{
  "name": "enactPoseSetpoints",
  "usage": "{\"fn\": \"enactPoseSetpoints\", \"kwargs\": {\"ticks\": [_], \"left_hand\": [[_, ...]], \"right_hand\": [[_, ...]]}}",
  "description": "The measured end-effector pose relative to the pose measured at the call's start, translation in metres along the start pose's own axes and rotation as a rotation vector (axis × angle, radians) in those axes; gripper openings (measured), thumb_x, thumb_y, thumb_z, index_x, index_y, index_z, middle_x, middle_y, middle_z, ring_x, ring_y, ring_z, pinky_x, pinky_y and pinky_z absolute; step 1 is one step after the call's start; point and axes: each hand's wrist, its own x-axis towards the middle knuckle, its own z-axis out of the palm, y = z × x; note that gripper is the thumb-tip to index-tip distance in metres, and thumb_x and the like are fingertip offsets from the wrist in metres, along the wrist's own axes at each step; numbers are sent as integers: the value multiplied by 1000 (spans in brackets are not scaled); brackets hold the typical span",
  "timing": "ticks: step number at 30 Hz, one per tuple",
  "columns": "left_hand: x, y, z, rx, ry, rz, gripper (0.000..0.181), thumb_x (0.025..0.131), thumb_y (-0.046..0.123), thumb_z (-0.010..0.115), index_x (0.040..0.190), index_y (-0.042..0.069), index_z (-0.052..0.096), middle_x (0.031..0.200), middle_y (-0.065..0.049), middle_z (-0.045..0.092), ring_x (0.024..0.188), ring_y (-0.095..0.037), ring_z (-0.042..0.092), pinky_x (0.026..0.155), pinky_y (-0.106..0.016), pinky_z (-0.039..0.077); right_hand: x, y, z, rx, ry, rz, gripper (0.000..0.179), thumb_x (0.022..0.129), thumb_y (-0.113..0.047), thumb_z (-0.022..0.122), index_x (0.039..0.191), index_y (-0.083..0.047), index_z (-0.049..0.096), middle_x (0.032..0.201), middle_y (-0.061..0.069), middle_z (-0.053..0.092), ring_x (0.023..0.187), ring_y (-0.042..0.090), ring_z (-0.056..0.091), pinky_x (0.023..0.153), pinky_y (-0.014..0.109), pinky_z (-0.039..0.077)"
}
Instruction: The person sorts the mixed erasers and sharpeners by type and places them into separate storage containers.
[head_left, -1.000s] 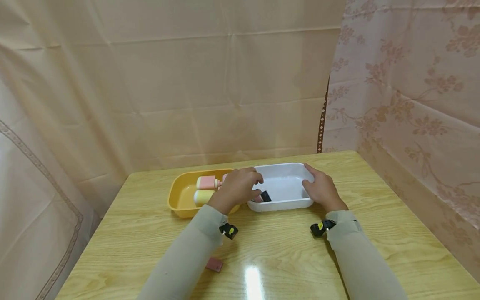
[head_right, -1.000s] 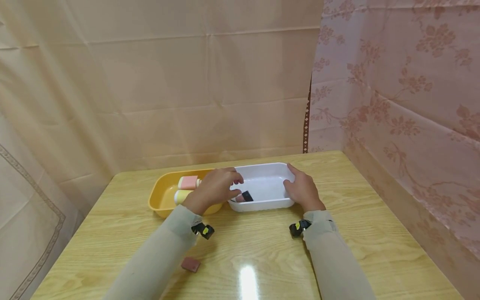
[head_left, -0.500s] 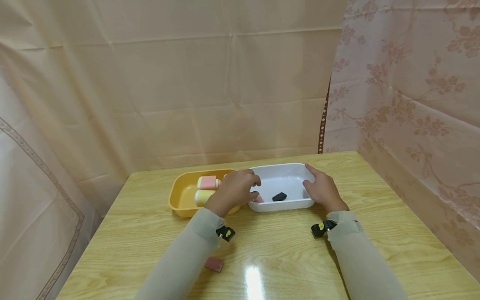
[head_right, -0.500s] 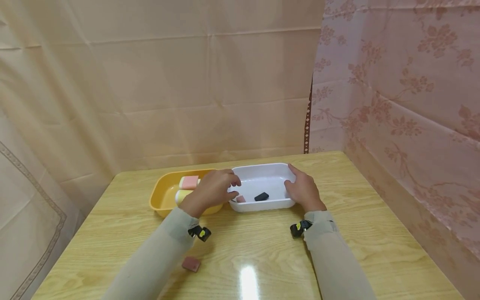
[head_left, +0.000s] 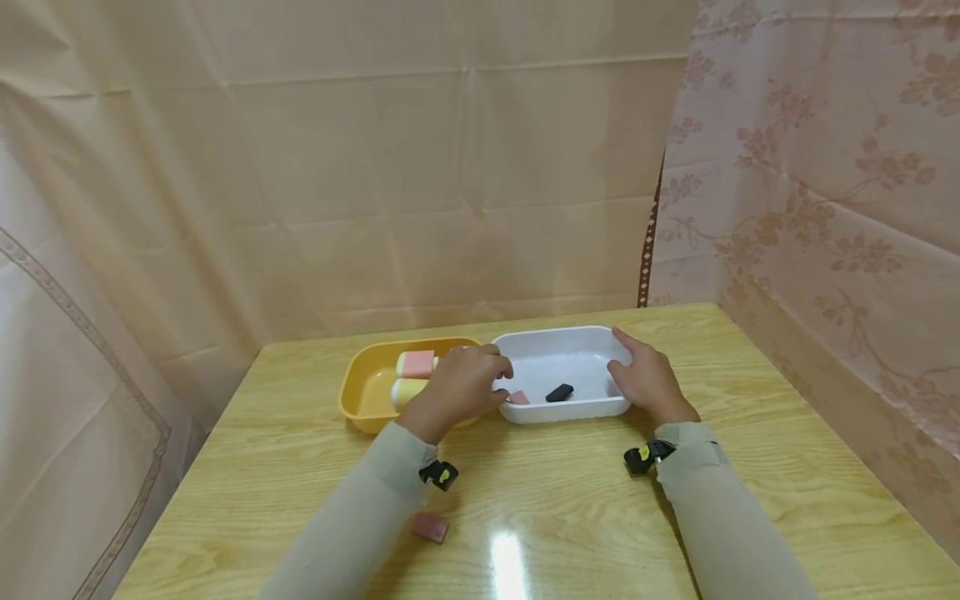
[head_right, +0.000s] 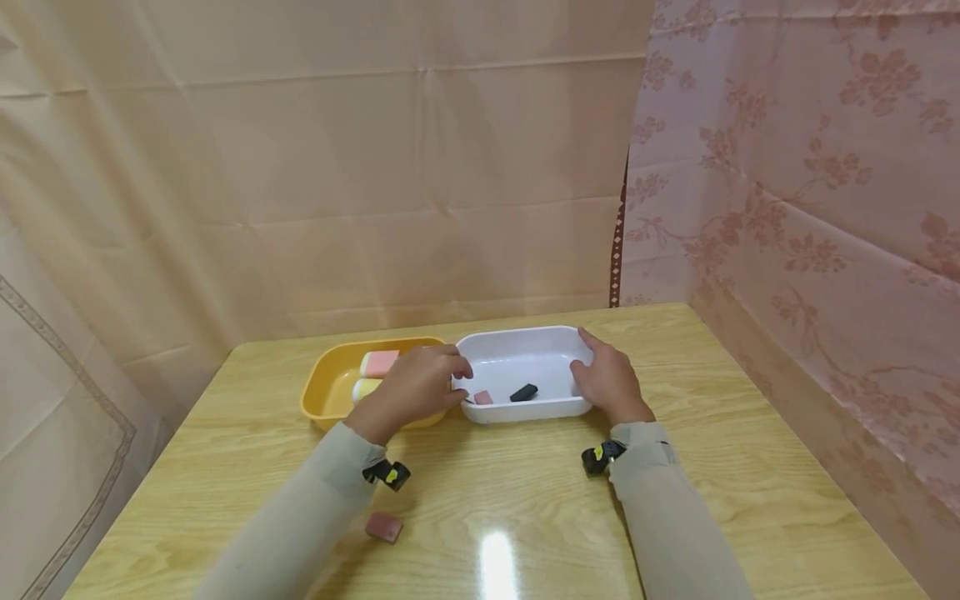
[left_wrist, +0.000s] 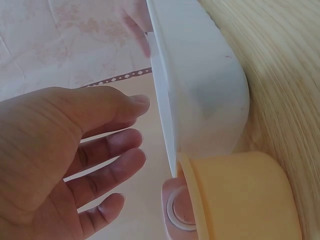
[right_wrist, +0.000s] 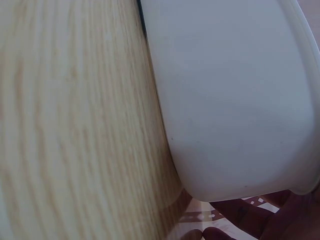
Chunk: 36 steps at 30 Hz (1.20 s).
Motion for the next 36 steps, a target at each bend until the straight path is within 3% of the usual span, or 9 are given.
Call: {"fn": "enactPoseSetpoints", "kwargs": {"ticks": [9,15,19,27,36], "left_hand": [[-15,-8,-2,10,20,1,19,89,28,81,107,21,81,102,5,72,84,-13,61,70,-29,53],[-28,-15,-4,7,64,42,11,88,24,79,96,18,80,82,5,59,70,-13,51,57,-26,42],[-36,-15,-7,34,70,54,8,88,27,79,90,19,78,76,7,53,67,-11,47,56,-26,38],[-54,-13,-14,83,76,63,13,89,30,80,97,20,76,84,7,62,70,-10,51,60,-28,41],[-80,-14,-15,76,131,91,23,84,33,87,101,22,78,102,6,72,84,-13,67,69,-31,55]], "right_hand": [[-1,-1,1,6,-7,8,69,104,-24,50,166,-23,21,168,22,28,150,47,34,117,66,33],[0,-1,1,4,-2,-2,68,104,-24,50,166,-22,22,167,22,29,149,47,36,117,66,33],[0,0,0,6,-4,-3,68,104,-24,50,166,-22,22,168,22,28,148,46,37,116,66,34],[1,2,-1,-3,-2,-12,68,104,-25,50,166,-22,22,167,23,28,149,47,35,116,66,33],[1,2,1,9,-6,3,69,104,-24,51,166,-22,22,168,22,28,149,47,35,116,66,33]]}}
